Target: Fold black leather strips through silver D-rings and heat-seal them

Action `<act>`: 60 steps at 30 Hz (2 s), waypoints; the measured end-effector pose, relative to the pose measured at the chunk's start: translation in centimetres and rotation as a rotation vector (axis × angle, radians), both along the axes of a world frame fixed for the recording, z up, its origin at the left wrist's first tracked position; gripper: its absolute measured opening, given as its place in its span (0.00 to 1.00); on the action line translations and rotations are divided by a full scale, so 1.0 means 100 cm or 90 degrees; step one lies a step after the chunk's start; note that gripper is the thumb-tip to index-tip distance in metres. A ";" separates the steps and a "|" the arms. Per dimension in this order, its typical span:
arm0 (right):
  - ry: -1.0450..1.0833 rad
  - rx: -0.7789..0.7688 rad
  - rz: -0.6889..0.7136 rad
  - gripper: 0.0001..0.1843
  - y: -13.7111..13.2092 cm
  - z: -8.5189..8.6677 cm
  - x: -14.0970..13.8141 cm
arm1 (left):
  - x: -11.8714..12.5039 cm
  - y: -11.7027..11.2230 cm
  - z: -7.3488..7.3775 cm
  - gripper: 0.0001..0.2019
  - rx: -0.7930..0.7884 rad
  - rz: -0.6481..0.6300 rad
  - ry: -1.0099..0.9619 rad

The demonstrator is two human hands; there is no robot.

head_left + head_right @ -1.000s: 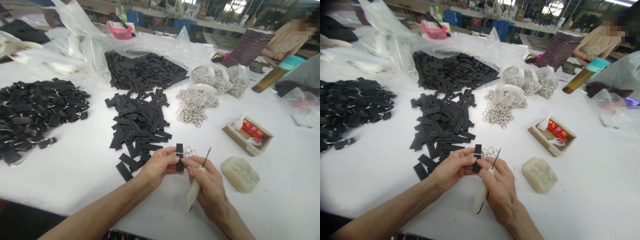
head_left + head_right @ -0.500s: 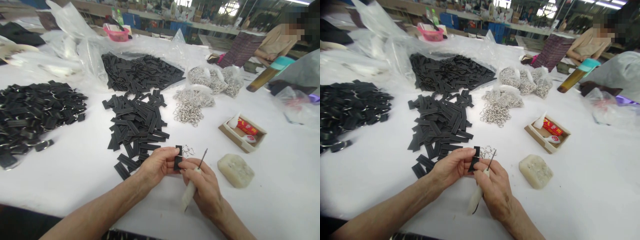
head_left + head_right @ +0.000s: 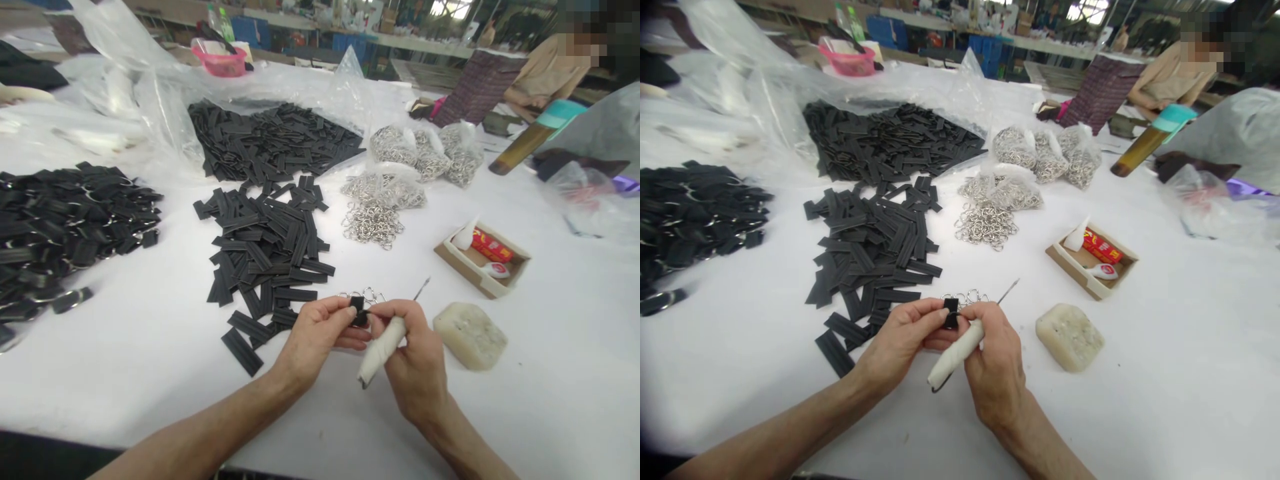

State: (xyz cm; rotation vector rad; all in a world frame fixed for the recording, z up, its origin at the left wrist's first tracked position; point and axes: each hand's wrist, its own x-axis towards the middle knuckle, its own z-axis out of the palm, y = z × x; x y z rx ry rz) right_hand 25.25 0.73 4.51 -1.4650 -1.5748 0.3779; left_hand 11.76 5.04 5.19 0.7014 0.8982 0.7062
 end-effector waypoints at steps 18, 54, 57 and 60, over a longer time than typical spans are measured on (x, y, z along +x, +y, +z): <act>0.137 -0.172 -0.052 0.03 -0.001 -0.001 0.001 | 0.005 -0.003 0.011 0.03 0.056 -0.019 0.030; 0.266 -0.299 -0.011 0.05 0.005 0.013 0.003 | 0.001 0.005 0.009 0.09 0.005 -0.146 0.077; 0.274 -0.309 -0.024 0.05 0.005 0.014 0.002 | 0.003 0.005 0.009 0.08 -0.011 -0.131 0.093; 0.304 -0.318 -0.034 0.05 0.006 0.013 0.001 | 0.004 0.006 0.008 0.08 -0.022 -0.110 0.111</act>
